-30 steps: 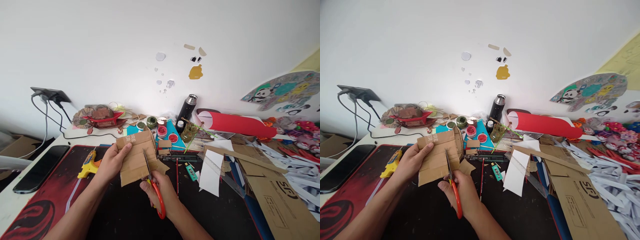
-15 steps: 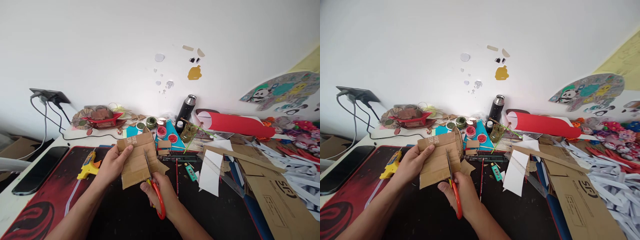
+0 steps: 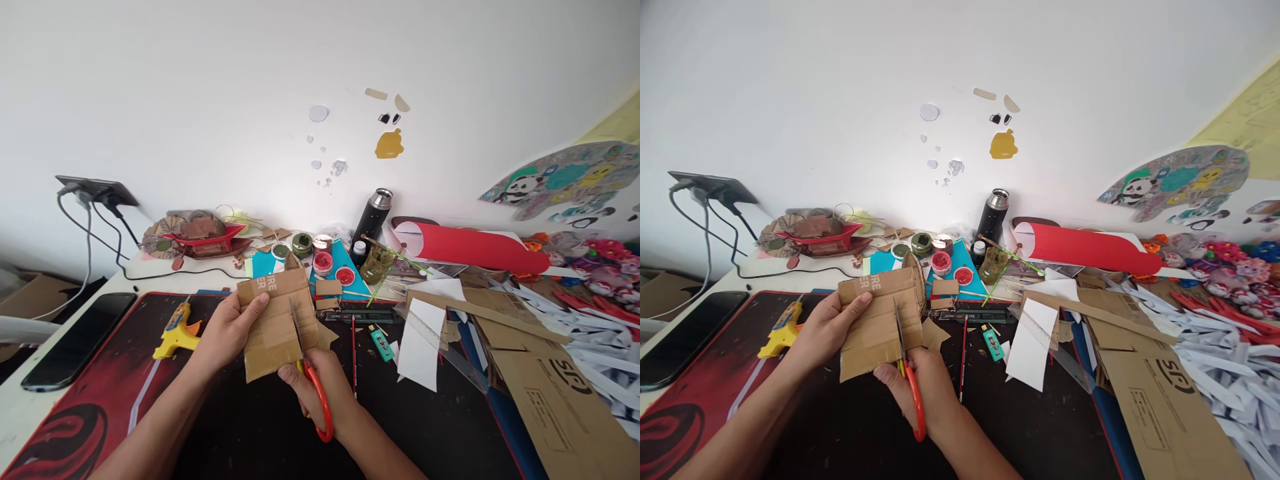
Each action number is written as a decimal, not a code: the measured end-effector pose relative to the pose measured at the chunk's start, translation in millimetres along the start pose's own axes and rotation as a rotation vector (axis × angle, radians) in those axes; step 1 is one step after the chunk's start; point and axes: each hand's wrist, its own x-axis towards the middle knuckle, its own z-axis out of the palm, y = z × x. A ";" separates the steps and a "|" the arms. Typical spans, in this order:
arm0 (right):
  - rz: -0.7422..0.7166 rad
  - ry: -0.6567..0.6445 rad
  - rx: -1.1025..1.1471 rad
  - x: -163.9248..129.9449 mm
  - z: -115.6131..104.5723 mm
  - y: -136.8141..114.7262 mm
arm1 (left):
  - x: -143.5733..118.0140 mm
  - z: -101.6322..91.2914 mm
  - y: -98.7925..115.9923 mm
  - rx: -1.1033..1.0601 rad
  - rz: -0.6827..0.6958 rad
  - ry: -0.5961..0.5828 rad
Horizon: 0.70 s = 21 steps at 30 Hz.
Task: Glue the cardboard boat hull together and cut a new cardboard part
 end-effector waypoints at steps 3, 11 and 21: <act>0.019 0.000 0.005 -1.0 0.7 0.5 | 1.3 -0.4 -3.1 0.013 0.017 0.013; 0.041 0.049 0.015 0.9 6.4 4.4 | 0.4 3.9 -2.4 -0.044 -0.012 0.011; -0.045 0.112 0.005 2.6 9.6 2.2 | 1.4 4.6 -9.3 0.005 0.016 0.057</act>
